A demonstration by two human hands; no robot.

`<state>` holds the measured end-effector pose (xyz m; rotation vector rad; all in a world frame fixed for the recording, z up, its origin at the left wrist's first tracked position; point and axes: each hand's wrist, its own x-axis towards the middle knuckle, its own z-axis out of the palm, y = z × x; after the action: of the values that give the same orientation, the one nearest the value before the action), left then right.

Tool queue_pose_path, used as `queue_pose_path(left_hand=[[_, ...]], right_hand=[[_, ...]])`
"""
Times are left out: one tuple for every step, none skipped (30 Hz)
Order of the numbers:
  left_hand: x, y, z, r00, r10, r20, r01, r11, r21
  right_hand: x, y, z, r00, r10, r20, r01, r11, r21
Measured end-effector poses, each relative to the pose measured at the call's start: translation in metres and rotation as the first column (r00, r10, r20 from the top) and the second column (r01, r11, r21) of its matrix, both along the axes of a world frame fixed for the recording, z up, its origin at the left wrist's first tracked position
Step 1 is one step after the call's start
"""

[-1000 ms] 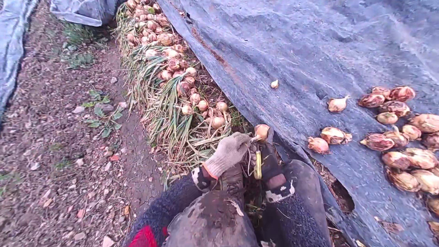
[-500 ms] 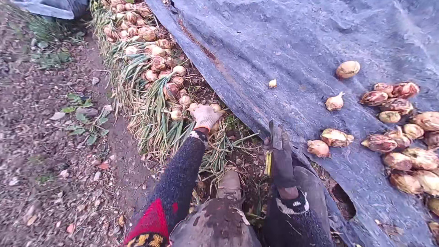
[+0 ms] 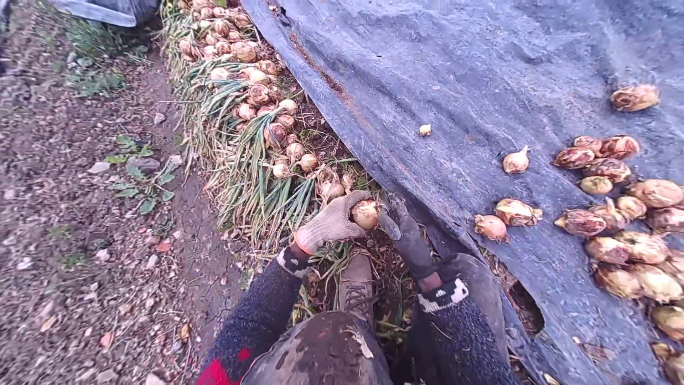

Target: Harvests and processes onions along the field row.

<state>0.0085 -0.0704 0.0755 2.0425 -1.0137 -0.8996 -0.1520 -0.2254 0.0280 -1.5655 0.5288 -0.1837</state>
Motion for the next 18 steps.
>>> queue_pose_path(left_hand=[[-0.008, 0.005, 0.006, 0.998, -0.054, -0.028, 0.055, 0.997, 0.048], [-0.015, 0.008, 0.012, 0.995, -0.083, -0.062, 0.088, 0.993, 0.075], [-0.022, 0.011, 0.019, 0.99, -0.101, -0.102, 0.11, 0.99, 0.083], [-0.027, 0.013, 0.026, 0.984, -0.105, -0.144, 0.118, 0.99, 0.081], [-0.031, 0.014, 0.031, 0.977, -0.097, -0.19, 0.112, 0.991, 0.071], [-0.035, 0.015, 0.034, 0.967, -0.081, -0.243, 0.096, 0.994, 0.051], [-0.037, 0.016, 0.035, 0.951, -0.066, -0.302, 0.081, 0.996, 0.036], [-0.038, 0.015, 0.036, 0.935, -0.05, -0.351, 0.063, 0.998, 0.026], [-0.038, 0.015, 0.036, 0.926, -0.036, -0.375, 0.052, 0.998, 0.032], [-0.038, 0.014, 0.037, 0.923, -0.022, -0.385, 0.047, 0.997, 0.057], [-0.038, 0.013, 0.038, 0.917, 0.001, -0.399, 0.038, 0.995, 0.088], [-0.039, 0.012, 0.038, 0.903, 0.015, -0.43, 0.035, 0.993, 0.108], [-0.039, 0.011, 0.037, 0.886, 0.03, -0.462, 0.027, 0.993, 0.115], [-0.039, 0.011, 0.035, 0.872, 0.049, -0.487, 0.008, 0.993, 0.115], [-0.039, 0.01, 0.031, 0.868, 0.069, -0.492, -0.012, 0.993, 0.116], [-0.039, 0.01, 0.028, 0.88, 0.085, -0.467, -0.032, 0.992, 0.122], [-0.039, 0.009, 0.025, 0.911, 0.088, -0.404, -0.038, 0.991, 0.129], [-0.039, 0.008, 0.024, 0.948, 0.073, -0.309, -0.033, 0.991, 0.133]], right_hand=[[-0.003, 0.004, 0.002, 0.999, 0.021, 0.045, -0.022, 0.999, 0.034], [-0.006, 0.007, 0.005, 0.996, 0.036, 0.077, -0.042, 0.997, 0.068], [-0.008, 0.011, 0.008, 0.994, 0.032, 0.105, -0.043, 0.994, 0.1], [-0.011, 0.015, 0.011, 0.992, 0.014, 0.124, -0.028, 0.993, 0.115], [-0.013, 0.018, 0.011, 0.99, -0.017, 0.139, 0.001, 0.994, 0.114], [-0.016, 0.02, 0.011, 0.989, -0.048, 0.14, 0.036, 0.995, 0.089], [-0.018, 0.021, 0.011, 0.988, -0.068, 0.136, 0.061, 0.997, 0.049], [-0.019, 0.021, 0.01, 0.988, -0.065, 0.137, 0.066, 0.998, -0.005], [-0.02, 0.021, 0.009, 0.987, -0.062, 0.15, 0.07, 0.997, -0.045], [-0.02, 0.023, 0.008, 0.985, -0.06, 0.163, 0.071, 0.995, -0.066], [-0.02, 0.024, 0.01, 0.987, -0.055, 0.154, 0.068, 0.994, -0.081], [-0.021, 0.024, 0.011, 0.991, -0.05, 0.123, 0.062, 0.994, -0.089], [-0.022, 0.024, 0.012, 0.996, -0.039, 0.082, 0.047, 0.994, -0.096], [-0.022, 0.023, 0.012, 0.998, -0.034, 0.061, 0.039, 0.995, -0.093], [-0.021, 0.024, 0.009, 0.997, -0.05, 0.061, 0.054, 0.997, -0.061], [-0.02, 0.024, 0.007, 0.994, -0.081, 0.068, 0.082, 0.997, 0.0], [-0.018, 0.023, 0.005, 0.993, -0.099, 0.058, 0.095, 0.993, 0.071], [-0.017, 0.021, 0.003, 0.994, -0.095, 0.046, 0.088, 0.987, 0.132]])
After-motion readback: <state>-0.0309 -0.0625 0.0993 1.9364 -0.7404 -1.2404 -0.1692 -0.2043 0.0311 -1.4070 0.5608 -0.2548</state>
